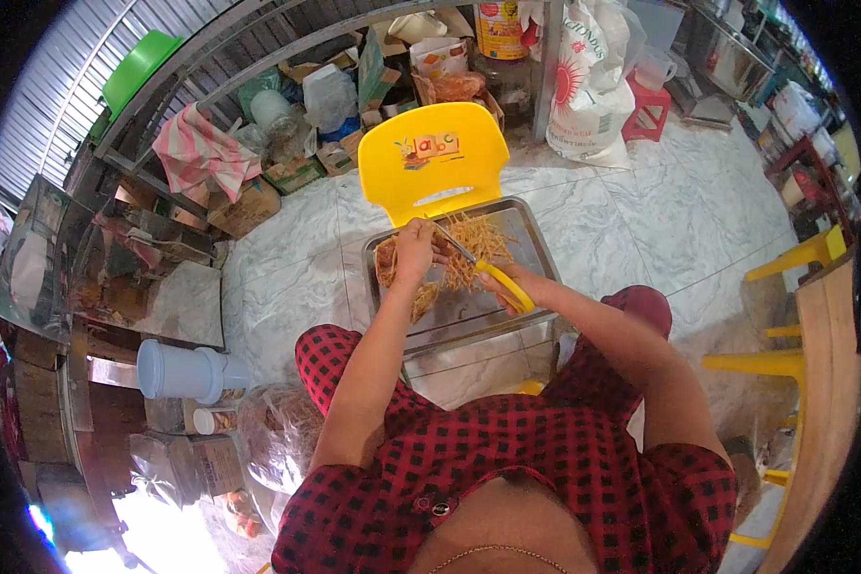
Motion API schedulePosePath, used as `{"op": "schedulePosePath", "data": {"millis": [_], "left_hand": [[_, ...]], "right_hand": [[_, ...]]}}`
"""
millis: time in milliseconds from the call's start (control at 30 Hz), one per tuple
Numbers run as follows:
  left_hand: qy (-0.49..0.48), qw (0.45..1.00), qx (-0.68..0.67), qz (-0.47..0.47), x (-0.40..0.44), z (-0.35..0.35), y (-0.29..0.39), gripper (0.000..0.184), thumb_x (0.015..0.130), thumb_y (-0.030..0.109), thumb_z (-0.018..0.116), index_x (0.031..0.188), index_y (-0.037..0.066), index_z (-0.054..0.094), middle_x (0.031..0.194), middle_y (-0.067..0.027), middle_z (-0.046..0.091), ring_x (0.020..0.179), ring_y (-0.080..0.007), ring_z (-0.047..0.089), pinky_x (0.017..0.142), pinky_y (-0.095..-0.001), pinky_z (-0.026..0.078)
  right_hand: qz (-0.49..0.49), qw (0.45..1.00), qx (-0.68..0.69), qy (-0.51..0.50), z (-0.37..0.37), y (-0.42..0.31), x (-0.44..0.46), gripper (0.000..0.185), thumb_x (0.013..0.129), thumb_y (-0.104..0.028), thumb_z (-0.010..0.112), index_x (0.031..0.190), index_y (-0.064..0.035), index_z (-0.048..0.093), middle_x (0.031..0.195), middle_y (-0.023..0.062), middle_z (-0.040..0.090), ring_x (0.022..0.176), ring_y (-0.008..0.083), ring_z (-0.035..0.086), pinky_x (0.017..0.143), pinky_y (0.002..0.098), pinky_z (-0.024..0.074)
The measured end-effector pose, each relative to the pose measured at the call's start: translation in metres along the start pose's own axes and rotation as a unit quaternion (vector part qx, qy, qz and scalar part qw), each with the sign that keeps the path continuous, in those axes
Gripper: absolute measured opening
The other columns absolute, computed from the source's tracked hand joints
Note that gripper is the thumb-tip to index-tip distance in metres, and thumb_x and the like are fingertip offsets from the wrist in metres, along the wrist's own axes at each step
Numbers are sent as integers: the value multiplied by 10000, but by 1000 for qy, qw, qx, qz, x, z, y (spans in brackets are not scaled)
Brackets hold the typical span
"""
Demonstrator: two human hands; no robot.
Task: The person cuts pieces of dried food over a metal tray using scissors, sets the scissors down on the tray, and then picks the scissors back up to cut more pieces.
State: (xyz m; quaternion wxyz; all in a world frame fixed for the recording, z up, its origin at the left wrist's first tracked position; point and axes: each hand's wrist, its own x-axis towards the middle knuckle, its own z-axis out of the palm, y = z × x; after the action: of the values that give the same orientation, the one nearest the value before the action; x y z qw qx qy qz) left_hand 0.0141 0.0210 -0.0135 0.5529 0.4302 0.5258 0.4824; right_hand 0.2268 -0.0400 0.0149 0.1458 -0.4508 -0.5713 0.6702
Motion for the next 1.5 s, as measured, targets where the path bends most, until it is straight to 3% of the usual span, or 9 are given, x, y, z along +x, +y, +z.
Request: {"op": "schedulePosePath", "data": {"millis": [67, 200, 433, 533, 800, 1233, 1333, 1400, 1500], "left_hand": [[-7, 1000, 3, -8, -1, 0, 1, 187, 924, 194, 392, 920, 12, 435, 732, -122, 538, 564, -240, 610, 425, -300, 502], [-7, 1000, -10, -10, 3, -1, -4, 194, 926, 204, 392, 936, 13, 428, 741, -129, 535, 560, -246, 610, 433, -304, 505], [6, 999, -36, -26, -4, 2, 2, 220, 934, 214, 401, 937, -3, 442, 682, -124, 541, 536, -216, 604, 440, -306, 516], [0, 1000, -17, -24, -5, 2, 3, 218, 929, 208, 409, 914, -6, 447, 672, -123, 538, 521, -220, 603, 432, -304, 515], [-23, 999, 27, 32, -10, 6, -1, 179, 908, 163, 430, 832, 3, 458, 650, -120, 545, 495, -203, 594, 419, -301, 509], [-35, 999, -14, 0, -8, 8, -2, 162, 904, 165, 428, 834, 18, 437, 667, -152, 576, 546, -218, 621, 435, -304, 508], [-42, 999, -5, -10, -8, 7, 1, 159, 901, 165, 424, 837, 19, 436, 667, -153, 576, 549, -222, 620, 440, -306, 511], [-53, 998, 6, -15, -11, 9, 1, 159, 901, 165, 420, 840, 19, 438, 664, -152, 575, 547, -222, 618, 444, -305, 512], [-96, 994, -31, -40, -15, 14, -3, 152, 899, 161, 414, 846, 21, 443, 663, -147, 575, 537, -215, 610, 454, -305, 517]], "right_hand": [[-10, 1000, 15, 2, -1, 2, 0, 496, 809, -532, 551, 934, -52, 539, 515, -10, 407, 414, 107, 464, 365, 249, 414], [-15, 1000, 4, 25, 0, 8, 5, 403, 838, -475, 538, 865, -74, 500, 519, -16, 430, 407, 88, 463, 357, 229, 399], [5, 1000, 13, 21, -2, 2, 2, 376, 843, -438, 548, 889, -66, 517, 524, -20, 440, 409, 90, 468, 360, 229, 400], [8, 999, 1, 43, -2, 1, 1, 441, 795, -485, 600, 867, -54, 546, 481, -3, 420, 372, 119, 460, 347, 255, 397], [3, 1000, -9, 15, 2, 4, 4, 577, 828, -587, 462, 982, -35, 529, 520, 37, 472, 418, 131, 495, 400, 273, 441], [14, 998, 28, 50, 4, 9, 3, 550, 799, -514, 575, 1069, -36, 536, 525, 34, 470, 393, 120, 479, 363, 257, 423], [1, 998, 18, 52, 6, 9, 4, 588, 788, -559, 558, 1044, -30, 542, 546, 38, 478, 408, 121, 491, 367, 263, 428], [-1, 998, 42, 51, 8, 7, 3, 500, 841, -521, 508, 898, -24, 518, 554, 21, 475, 435, 112, 505, 395, 250, 436], [11, 999, 7, 33, 3, 5, 5, 523, 844, -538, 488, 918, -20, 508, 573, 27, 482, 452, 118, 518, 403, 254, 440]]}}
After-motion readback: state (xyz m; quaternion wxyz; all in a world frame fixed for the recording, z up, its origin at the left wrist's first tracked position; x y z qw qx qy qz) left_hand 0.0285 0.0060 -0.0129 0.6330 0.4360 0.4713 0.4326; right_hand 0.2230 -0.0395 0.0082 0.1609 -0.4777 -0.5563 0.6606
